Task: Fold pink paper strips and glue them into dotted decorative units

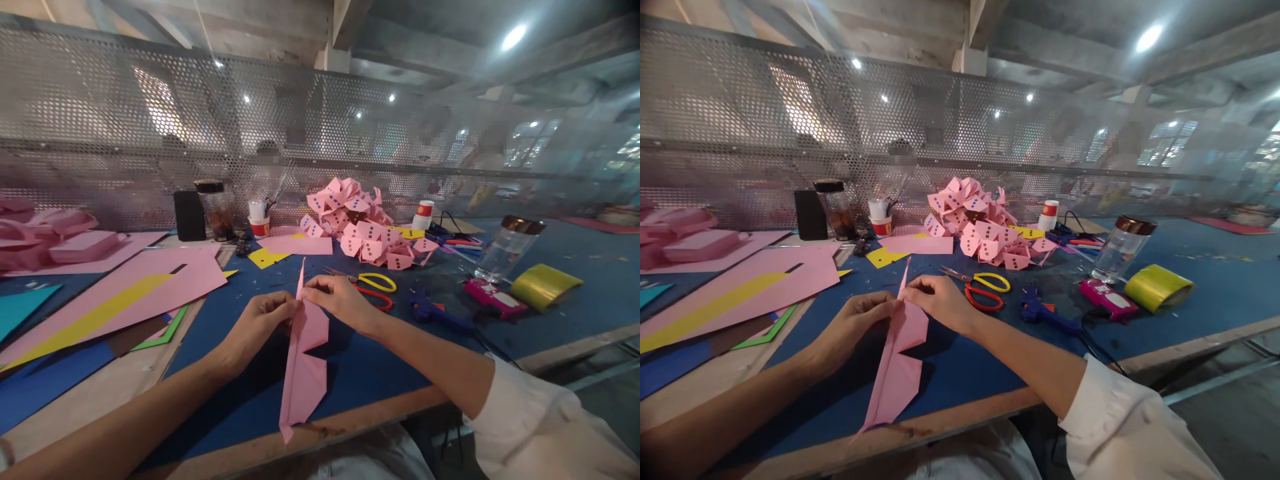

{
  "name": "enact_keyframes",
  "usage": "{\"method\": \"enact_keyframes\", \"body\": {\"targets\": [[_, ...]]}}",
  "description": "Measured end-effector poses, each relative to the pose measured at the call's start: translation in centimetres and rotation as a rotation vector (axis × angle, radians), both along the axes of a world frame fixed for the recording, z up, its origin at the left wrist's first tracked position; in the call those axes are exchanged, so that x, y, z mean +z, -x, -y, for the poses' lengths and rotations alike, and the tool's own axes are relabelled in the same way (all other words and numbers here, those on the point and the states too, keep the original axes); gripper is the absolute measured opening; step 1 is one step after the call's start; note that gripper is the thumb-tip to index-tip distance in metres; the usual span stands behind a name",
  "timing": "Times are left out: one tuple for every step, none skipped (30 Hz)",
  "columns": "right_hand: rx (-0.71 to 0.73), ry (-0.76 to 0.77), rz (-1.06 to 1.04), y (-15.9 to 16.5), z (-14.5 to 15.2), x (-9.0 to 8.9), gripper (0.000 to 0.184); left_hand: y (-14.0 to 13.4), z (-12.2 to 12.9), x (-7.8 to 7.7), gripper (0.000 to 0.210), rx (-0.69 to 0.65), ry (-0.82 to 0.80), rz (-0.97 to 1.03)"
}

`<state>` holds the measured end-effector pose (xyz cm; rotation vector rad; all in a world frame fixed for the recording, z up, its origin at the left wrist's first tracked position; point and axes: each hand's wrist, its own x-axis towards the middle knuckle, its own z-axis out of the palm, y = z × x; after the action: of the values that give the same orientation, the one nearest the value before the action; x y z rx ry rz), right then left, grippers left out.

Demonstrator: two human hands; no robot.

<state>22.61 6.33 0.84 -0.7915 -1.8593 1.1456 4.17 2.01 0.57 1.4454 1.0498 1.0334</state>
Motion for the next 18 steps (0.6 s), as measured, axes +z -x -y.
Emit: {"method": "enact_keyframes", "body": {"targets": [[0.0, 0.0, 0.001, 0.0, 0.04, 0.09, 0.025, -0.02, 0.01, 0.0, 0.033, -0.004, 0.004, 0.008], [0.001, -0.001, 0.0, -0.02, 0.09, 0.16, 0.026, -0.05, 0.02, 0.01, 0.033, -0.008, 0.012, 0.016], [0.003, -0.002, -0.002, -0.05, 0.13, 0.21, 0.027, -0.09, 0.04, 0.01, 0.032, -0.008, 0.026, 0.027], [0.003, -0.003, -0.003, -0.08, 0.17, 0.24, 0.028, -0.13, 0.08, 0.04, 0.031, -0.007, 0.045, 0.039], [0.002, -0.002, -0.001, -0.11, 0.2, 0.24, 0.03, -0.17, 0.12, 0.07, 0.031, -0.003, 0.063, 0.051], [-0.001, 0.001, 0.001, -0.13, 0.21, 0.22, 0.031, -0.21, 0.16, 0.12, 0.03, 0.003, 0.078, 0.06], [-0.003, 0.006, 0.001, -0.14, 0.22, 0.17, 0.032, -0.24, 0.2, 0.17, 0.03, 0.009, 0.087, 0.064], [-0.001, 0.011, 0.002, -0.13, 0.21, 0.1, 0.033, -0.27, 0.22, 0.22, 0.03, 0.014, 0.089, 0.065], [0.005, 0.015, 0.001, -0.11, 0.2, 0.02, 0.032, -0.28, 0.23, 0.26, 0.03, 0.017, 0.087, 0.061], [0.012, 0.019, -0.002, -0.07, 0.17, -0.06, 0.03, -0.29, 0.23, 0.28, 0.03, 0.018, 0.083, 0.057], [0.018, 0.021, -0.005, -0.02, 0.15, -0.14, 0.03, -0.29, 0.21, 0.28, 0.03, 0.016, 0.08, 0.054], [0.021, 0.02, -0.005, 0.02, 0.14, -0.22, 0.029, -0.27, 0.18, 0.25, 0.03, 0.011, 0.079, 0.056], [0.019, 0.018, -0.002, 0.06, 0.13, -0.27, 0.028, -0.26, 0.15, 0.2, 0.03, 0.005, 0.08, 0.061], [0.012, 0.014, 0.002, 0.1, 0.14, -0.3, 0.027, -0.23, 0.13, 0.14, 0.029, 0.001, 0.082, 0.07], [0.002, 0.009, 0.006, 0.12, 0.16, -0.31, 0.026, -0.21, 0.12, 0.07, 0.028, -0.004, 0.086, 0.078], [-0.006, 0.004, 0.011, 0.13, 0.18, -0.31, 0.024, -0.18, 0.11, 0.0, 0.026, -0.007, 0.09, 0.084], [-0.014, -0.002, 0.016, 0.13, 0.21, -0.29, 0.023, -0.16, 0.12, -0.06, 0.025, -0.009, 0.093, 0.089], [-0.021, -0.007, 0.02, 0.13, 0.22, -0.28, 0.022, -0.14, 0.14, -0.1, 0.025, -0.01, 0.095, 0.091]]}}
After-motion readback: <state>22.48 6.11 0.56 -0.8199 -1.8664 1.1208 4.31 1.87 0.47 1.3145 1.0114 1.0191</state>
